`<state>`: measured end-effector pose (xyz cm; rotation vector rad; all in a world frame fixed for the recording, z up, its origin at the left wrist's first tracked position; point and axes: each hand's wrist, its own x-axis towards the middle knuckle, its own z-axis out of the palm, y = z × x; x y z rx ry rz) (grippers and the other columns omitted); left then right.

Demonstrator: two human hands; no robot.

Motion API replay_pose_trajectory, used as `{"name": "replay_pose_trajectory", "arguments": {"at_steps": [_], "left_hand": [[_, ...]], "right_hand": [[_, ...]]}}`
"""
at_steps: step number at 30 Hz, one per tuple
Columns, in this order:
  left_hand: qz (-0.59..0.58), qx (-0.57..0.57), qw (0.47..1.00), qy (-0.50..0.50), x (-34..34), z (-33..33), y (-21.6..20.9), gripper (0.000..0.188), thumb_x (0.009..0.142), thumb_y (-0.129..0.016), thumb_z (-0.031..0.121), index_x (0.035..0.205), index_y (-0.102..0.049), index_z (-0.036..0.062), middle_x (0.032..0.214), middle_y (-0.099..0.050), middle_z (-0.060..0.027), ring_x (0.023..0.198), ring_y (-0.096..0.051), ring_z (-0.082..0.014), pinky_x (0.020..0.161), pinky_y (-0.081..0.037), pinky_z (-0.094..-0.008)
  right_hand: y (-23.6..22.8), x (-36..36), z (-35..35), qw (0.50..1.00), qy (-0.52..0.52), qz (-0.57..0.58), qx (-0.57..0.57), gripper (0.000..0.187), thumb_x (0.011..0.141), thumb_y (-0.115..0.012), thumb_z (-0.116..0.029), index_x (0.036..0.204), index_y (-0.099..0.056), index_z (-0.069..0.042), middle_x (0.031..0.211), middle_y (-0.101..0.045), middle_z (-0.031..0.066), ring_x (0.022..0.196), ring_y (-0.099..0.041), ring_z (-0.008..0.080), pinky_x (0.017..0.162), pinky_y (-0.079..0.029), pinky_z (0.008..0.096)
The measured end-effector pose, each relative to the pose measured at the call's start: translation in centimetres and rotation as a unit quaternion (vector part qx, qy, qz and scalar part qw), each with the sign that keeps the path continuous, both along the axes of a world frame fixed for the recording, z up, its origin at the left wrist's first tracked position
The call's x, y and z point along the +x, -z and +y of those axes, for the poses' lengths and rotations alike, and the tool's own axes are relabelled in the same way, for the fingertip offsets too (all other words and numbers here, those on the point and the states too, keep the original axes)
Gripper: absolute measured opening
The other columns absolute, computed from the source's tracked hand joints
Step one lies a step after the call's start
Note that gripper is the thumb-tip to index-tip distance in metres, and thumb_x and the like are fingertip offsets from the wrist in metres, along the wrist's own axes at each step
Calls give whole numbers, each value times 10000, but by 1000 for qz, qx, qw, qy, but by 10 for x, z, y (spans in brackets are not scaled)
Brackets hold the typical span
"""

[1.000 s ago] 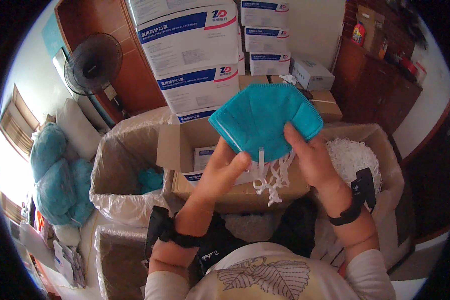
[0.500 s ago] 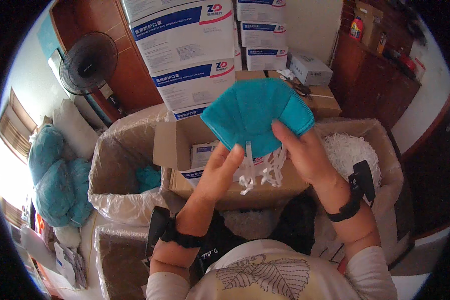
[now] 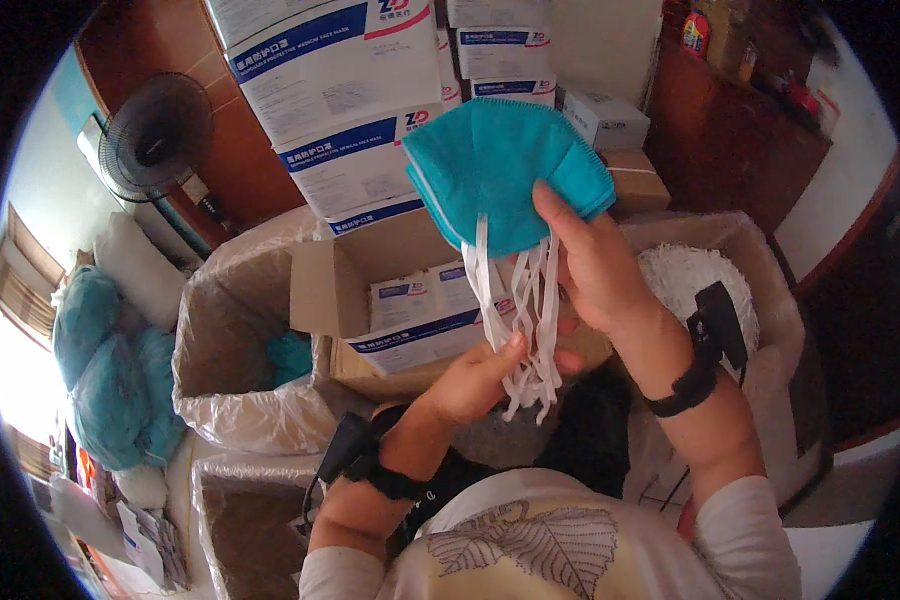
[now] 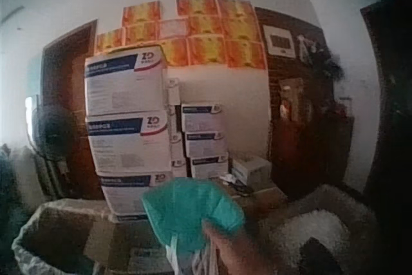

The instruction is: Organizing, inspecting, and preparing teal face masks and white elastic straps for packing.

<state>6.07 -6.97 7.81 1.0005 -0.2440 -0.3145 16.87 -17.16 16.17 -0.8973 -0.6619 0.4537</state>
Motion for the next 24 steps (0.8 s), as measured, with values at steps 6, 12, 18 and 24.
{"name": "replay_pose_trajectory", "arguments": {"at_steps": [6, 12, 18, 24], "left_hand": [[30, -82, 996, -6, -11, -17, 4, 675, 850, -420, 470, 1313, -232, 16, 1096, -536, -161, 974, -550, -232, 878, -405, -378], [19, -66, 998, -12, -12, -16, 12, 688, 845, -444, 456, 1313, -219, 4, 1019, -559, -124, 958, -549, -226, 881, -405, -379], [63, -104, 992, -34, -14, -9, 16, 650, 842, -496, 374, 1307, -233, 4, 1052, -549, -125, 986, -537, -226, 893, -401, -371], [58, 14, 993, -102, -14, -8, 2, 517, 834, -513, 192, 1270, -314, 1, 1110, -529, -142, 1020, -519, -223, 912, -391, -368]], "right_hand": [[14, 21, -1, 999, 32, 22, -2, 353, 865, -517, -245, 1163, -453, -67, 1058, -554, 42, 897, -555, 137, 781, -456, 299], [22, 32, -5, 997, 55, 45, -25, 339, 861, -524, -248, 1147, -469, -74, 1031, -567, 36, 869, -563, 129, 747, -467, 296], [23, 32, -9, 998, 55, 21, 3, 333, 863, -518, -251, 1146, -468, -82, 1025, -575, 40, 885, -573, 138, 751, -477, 313], [11, 27, -16, 998, 34, 60, -13, 349, 869, -508, -253, 1167, -448, -83, 1054, -565, 41, 900, -575, 148, 768, -478, 325]]}}
